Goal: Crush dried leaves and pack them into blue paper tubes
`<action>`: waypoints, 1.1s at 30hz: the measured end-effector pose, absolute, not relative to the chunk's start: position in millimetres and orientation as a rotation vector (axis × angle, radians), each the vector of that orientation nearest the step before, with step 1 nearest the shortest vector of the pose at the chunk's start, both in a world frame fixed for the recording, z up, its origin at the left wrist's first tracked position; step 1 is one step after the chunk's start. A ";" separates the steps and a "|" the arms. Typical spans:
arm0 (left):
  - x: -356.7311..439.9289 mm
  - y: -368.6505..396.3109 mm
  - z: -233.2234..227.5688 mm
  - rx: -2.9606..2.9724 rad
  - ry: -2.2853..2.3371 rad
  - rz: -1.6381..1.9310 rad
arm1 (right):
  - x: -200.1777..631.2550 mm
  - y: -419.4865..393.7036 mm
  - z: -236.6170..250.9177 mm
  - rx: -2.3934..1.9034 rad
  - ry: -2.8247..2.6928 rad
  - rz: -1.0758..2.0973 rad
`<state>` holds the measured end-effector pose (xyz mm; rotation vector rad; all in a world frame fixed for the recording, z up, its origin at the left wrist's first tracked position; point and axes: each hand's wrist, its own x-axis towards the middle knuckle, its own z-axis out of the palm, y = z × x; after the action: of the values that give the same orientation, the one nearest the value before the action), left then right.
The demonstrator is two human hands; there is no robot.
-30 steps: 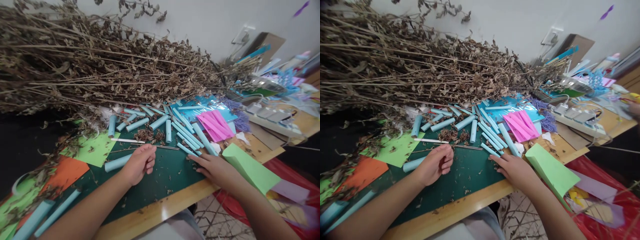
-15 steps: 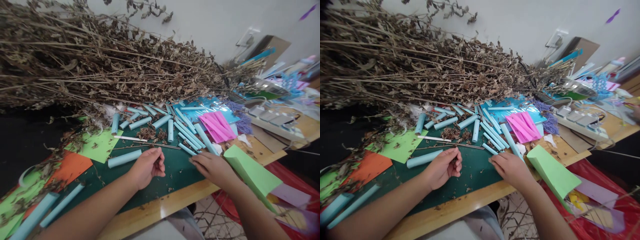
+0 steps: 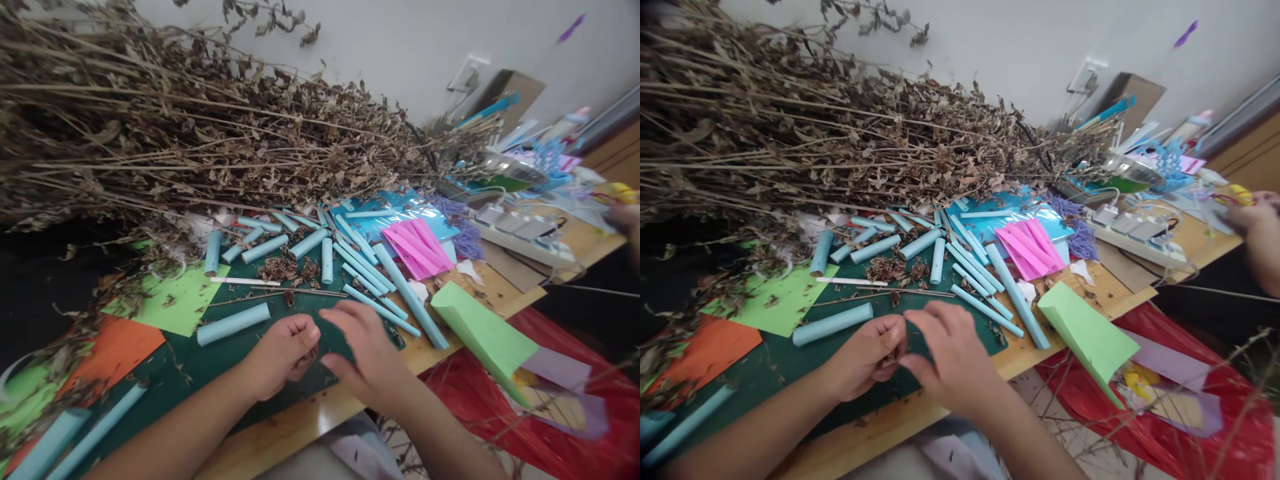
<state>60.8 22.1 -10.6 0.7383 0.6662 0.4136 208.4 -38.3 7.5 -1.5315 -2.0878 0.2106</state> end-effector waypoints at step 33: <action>61.4 25.9 -5.7 0.692 0.670 0.390 | 225.6 -33.0 -7.4 -1.332 -1.981 0.115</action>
<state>61.4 25.9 -5.7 0.6919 0.6701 0.3898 225.6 -33.0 -7.4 -1.3318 -1.9811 0.1150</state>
